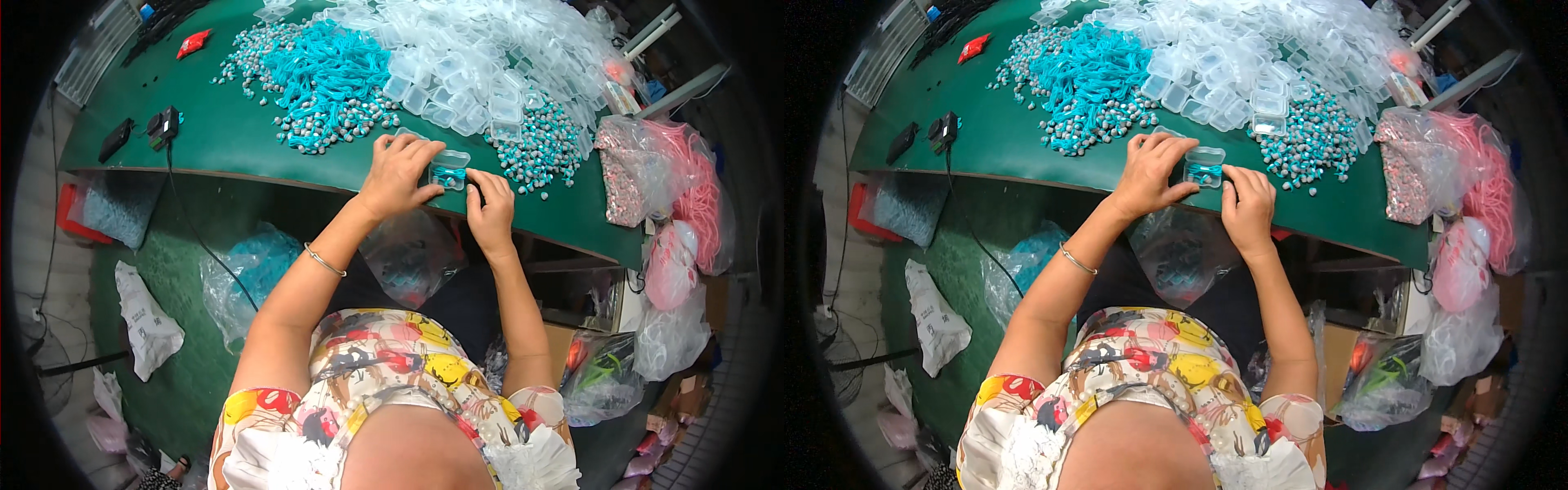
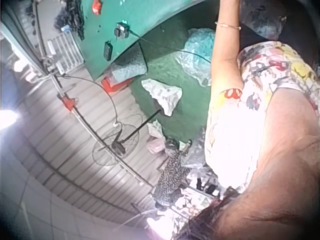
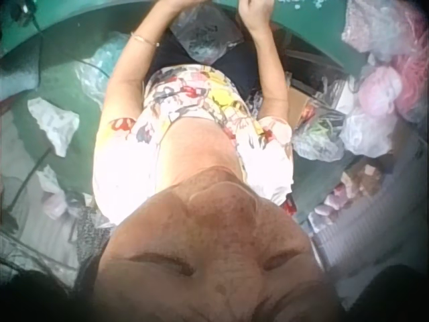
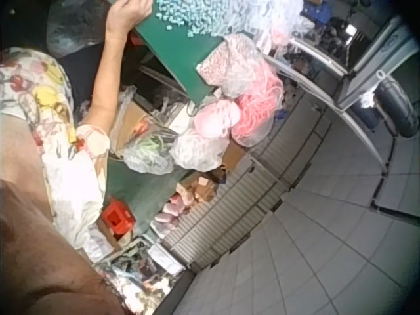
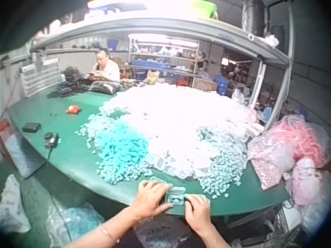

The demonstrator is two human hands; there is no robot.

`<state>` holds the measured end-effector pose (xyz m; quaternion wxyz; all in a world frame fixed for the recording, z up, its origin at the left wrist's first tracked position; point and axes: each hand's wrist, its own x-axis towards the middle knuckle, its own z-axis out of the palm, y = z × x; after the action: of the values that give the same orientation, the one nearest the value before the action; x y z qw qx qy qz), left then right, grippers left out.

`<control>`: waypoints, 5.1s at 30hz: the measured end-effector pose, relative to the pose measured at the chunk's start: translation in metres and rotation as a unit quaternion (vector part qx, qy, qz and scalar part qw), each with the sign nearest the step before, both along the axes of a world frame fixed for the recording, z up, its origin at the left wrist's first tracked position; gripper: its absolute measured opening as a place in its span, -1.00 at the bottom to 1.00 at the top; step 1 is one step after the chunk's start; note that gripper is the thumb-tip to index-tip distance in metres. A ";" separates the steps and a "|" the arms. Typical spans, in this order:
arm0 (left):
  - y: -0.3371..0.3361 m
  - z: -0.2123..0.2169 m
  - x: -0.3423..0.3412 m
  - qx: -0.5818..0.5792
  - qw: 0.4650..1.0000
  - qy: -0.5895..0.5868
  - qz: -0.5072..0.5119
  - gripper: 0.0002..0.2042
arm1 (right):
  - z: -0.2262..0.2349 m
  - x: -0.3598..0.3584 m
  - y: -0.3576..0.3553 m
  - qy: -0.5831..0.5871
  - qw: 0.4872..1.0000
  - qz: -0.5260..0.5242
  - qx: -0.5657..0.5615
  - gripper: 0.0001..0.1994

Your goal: The person repeatedly picks up small teal and white beads from a large pile on a green table and places them into small, clear plastic containers. The person handles the beads and containers by hand, filling the containers one by one and setting them aside on the table.

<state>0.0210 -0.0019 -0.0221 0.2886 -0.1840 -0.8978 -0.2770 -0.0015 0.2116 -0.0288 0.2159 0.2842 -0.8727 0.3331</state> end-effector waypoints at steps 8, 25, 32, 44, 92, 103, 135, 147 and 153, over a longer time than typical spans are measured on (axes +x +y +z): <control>0.002 0.003 0.002 0.007 1.000 0.004 -0.007 -0.34 | -0.002 0.006 -0.007 0.026 0.998 -0.043 0.030 -0.70; 0.001 -0.003 0.000 -0.056 0.998 -0.006 -0.015 -0.73 | -0.005 0.003 -0.012 0.022 0.993 -0.104 0.048 -0.72; 0.000 -0.004 0.000 -0.039 0.999 0.005 -0.016 -0.76 | -0.004 0.006 -0.012 0.060 0.993 -0.075 0.069 -0.75; -0.001 -0.006 0.000 -0.037 0.999 0.001 -0.024 -0.75 | 0.004 -0.014 -0.022 0.019 0.998 -0.058 0.012 -0.89; 0.029 -0.009 0.023 -0.220 0.958 0.091 0.161 -0.73 | 0.017 -0.016 -0.025 0.113 0.988 0.025 0.105 -0.83; 0.030 -0.006 0.034 -0.185 0.971 0.028 0.148 -0.69 | 0.018 -0.014 -0.015 0.137 0.975 0.090 0.149 -0.86; -0.013 -0.005 0.011 0.086 0.987 -0.069 -0.120 -0.79 | 0.017 -0.016 -0.018 0.041 0.980 0.195 0.028 -0.82; 0.051 -0.101 0.098 -0.026 0.980 -0.178 -0.084 -0.71 | 0.018 -0.037 -0.134 -0.106 0.986 0.119 0.044 -0.43; 0.023 -0.080 0.101 -0.003 0.992 -0.105 -0.066 -0.74 | 0.021 -0.035 -0.160 -0.238 0.969 0.060 -0.013 -0.29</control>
<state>0.1225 0.0214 -0.1022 0.1729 -0.2139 -0.9100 -0.3103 -0.0366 0.0518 -0.0079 -0.0150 0.2457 -0.8757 0.4153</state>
